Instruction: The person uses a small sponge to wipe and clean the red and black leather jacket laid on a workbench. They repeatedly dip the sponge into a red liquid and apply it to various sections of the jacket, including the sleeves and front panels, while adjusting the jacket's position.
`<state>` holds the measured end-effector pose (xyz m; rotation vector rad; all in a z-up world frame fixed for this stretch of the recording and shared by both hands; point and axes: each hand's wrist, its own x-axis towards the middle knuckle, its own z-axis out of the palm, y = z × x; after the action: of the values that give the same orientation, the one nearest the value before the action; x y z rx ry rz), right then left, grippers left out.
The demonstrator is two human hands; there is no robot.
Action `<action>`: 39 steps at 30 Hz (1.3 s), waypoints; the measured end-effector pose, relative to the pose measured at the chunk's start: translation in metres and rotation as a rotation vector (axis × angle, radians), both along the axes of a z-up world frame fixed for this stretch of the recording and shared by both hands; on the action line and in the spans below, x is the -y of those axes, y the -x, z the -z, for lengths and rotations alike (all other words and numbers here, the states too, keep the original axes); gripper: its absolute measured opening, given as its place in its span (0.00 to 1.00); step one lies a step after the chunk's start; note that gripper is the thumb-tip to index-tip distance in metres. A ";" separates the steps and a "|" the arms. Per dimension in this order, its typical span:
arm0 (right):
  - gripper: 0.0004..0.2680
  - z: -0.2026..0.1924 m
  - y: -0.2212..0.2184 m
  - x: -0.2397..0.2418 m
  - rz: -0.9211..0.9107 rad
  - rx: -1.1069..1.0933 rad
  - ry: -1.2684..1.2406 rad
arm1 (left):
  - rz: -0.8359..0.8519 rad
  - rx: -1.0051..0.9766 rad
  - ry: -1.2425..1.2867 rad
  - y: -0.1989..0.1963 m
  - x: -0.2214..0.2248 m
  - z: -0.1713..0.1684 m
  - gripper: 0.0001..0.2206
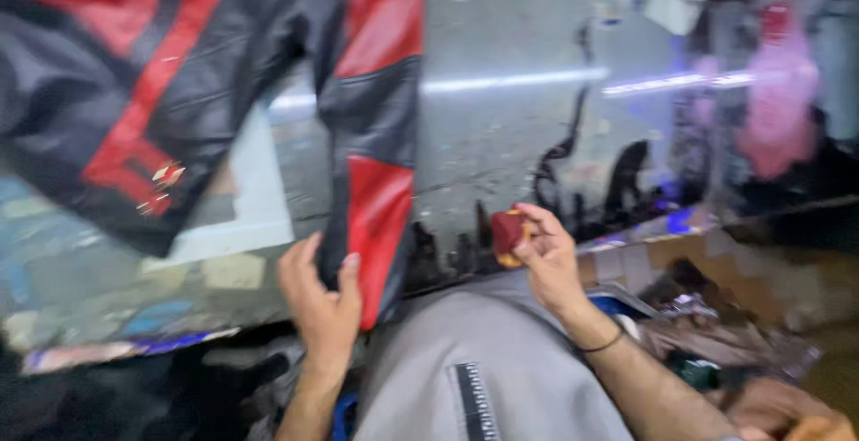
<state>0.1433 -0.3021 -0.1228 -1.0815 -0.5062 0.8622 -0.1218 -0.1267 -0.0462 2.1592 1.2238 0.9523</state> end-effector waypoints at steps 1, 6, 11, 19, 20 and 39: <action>0.18 0.001 -0.008 0.005 0.031 -0.018 -0.007 | -0.077 -0.097 -0.112 0.002 0.007 -0.001 0.23; 0.13 -0.009 -0.083 0.043 0.237 0.121 0.069 | -0.180 -0.278 -0.212 0.004 0.026 0.022 0.22; 0.11 -0.033 -0.208 0.088 0.506 0.499 0.292 | -0.285 -0.277 -0.246 0.011 0.032 0.055 0.20; 0.11 -0.051 -0.359 0.108 0.501 1.478 0.698 | -0.248 -0.228 -0.322 0.004 0.040 0.083 0.18; 0.11 -0.050 -0.373 0.100 0.500 1.535 0.715 | -0.241 -0.205 -0.332 0.002 0.039 0.084 0.18; 0.09 -0.044 -0.394 0.107 0.108 1.646 0.786 | -0.287 -0.015 -0.297 -0.010 0.045 0.080 0.15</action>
<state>0.5373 -0.4086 -0.0793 -2.4434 -1.4823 -0.1954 -0.1113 -0.1715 -0.1266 2.2514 1.5102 1.3120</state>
